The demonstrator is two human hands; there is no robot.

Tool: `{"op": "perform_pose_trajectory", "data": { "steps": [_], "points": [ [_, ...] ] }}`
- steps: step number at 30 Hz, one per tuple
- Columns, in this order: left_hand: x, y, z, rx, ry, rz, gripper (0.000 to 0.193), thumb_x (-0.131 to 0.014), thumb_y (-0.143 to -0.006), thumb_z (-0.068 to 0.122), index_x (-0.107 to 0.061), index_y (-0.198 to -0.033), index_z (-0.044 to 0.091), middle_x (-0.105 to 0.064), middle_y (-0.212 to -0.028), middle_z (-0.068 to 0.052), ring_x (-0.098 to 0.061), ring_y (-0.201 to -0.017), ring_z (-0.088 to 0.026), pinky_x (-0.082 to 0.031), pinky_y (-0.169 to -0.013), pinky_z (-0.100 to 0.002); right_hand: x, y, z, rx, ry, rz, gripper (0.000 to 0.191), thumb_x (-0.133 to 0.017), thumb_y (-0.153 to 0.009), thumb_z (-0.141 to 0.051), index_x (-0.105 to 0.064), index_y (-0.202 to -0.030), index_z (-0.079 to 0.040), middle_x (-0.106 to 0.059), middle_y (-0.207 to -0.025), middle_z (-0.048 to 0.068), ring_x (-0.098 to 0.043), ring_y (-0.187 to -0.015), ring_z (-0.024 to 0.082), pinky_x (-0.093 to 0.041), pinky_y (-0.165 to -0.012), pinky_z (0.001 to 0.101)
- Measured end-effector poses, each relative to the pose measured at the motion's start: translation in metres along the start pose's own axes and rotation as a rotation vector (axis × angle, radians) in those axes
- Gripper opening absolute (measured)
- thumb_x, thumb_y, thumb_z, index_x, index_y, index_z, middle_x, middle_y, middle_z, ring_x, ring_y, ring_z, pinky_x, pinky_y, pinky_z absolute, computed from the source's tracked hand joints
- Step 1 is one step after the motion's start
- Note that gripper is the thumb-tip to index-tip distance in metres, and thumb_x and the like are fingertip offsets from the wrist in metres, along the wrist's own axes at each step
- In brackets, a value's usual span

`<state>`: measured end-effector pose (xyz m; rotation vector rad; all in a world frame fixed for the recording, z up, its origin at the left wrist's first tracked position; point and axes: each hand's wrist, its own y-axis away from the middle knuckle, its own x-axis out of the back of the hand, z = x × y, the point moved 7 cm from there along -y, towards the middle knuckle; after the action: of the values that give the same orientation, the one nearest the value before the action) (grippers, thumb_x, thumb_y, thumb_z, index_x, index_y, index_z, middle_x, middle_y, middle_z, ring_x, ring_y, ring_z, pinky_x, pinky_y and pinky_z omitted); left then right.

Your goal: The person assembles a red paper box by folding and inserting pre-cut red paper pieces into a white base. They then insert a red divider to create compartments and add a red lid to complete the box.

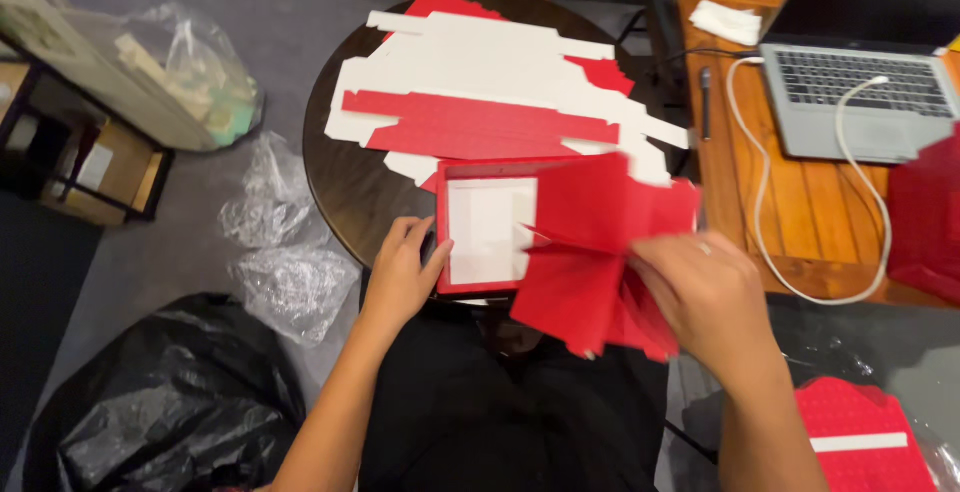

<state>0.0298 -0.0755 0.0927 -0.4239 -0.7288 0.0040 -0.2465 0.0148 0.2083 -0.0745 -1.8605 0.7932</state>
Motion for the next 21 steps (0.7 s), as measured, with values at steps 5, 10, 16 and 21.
{"op": "perform_pose_trajectory", "data": {
  "steps": [5,10,16,21],
  "points": [
    [0.005,0.002,-0.026,-0.019,0.212,0.052,0.033,-0.064,-0.098,0.011,-0.064,-0.127,-0.004,-0.064,-0.119,-0.019,-0.067,-0.105,-0.036,-0.053,-0.089,-0.039,-0.069,-0.08,0.007,0.107,0.02,-0.133,0.009,-0.073,-0.091,-0.008,-0.072,-0.098,-0.005,-0.074,-0.088,0.011,-0.069,-0.08,0.031,-0.05,-0.076,0.0429],
    [-0.003,0.002,-0.053,0.128,0.413,0.04,0.025,-0.06,-0.099,0.003,-0.066,-0.123,-0.002,-0.068,-0.111,-0.014,-0.07,-0.097,-0.024,-0.056,-0.083,-0.032,-0.119,-0.103,0.014,0.122,-0.028,-0.208,0.011,-0.074,-0.089,-0.011,-0.073,-0.098,-0.005,-0.073,-0.087,0.011,-0.066,-0.077,0.032,-0.049,-0.076,0.0415],
    [-0.01,-0.006,-0.057,0.09,0.406,0.072,0.014,-0.062,-0.097,0.001,-0.067,-0.11,-0.002,-0.068,-0.106,-0.014,-0.069,-0.095,-0.025,-0.055,-0.086,-0.032,-0.115,-0.094,0.013,0.131,0.062,-0.274,0.014,-0.07,-0.084,-0.004,-0.072,-0.098,-0.003,-0.073,-0.091,0.009,-0.068,-0.081,0.028,-0.05,-0.079,0.0406],
    [-0.011,-0.006,-0.038,-0.028,0.335,0.153,0.011,-0.066,-0.094,-0.001,-0.067,-0.105,-0.001,-0.067,-0.104,-0.014,-0.067,-0.097,-0.032,-0.054,-0.088,-0.036,-0.106,-0.084,0.015,0.075,0.161,-0.223,0.016,-0.073,-0.082,-0.002,-0.073,-0.098,-0.005,-0.072,-0.091,0.007,-0.068,-0.083,0.027,-0.052,-0.083,0.0402]
  ]
}}
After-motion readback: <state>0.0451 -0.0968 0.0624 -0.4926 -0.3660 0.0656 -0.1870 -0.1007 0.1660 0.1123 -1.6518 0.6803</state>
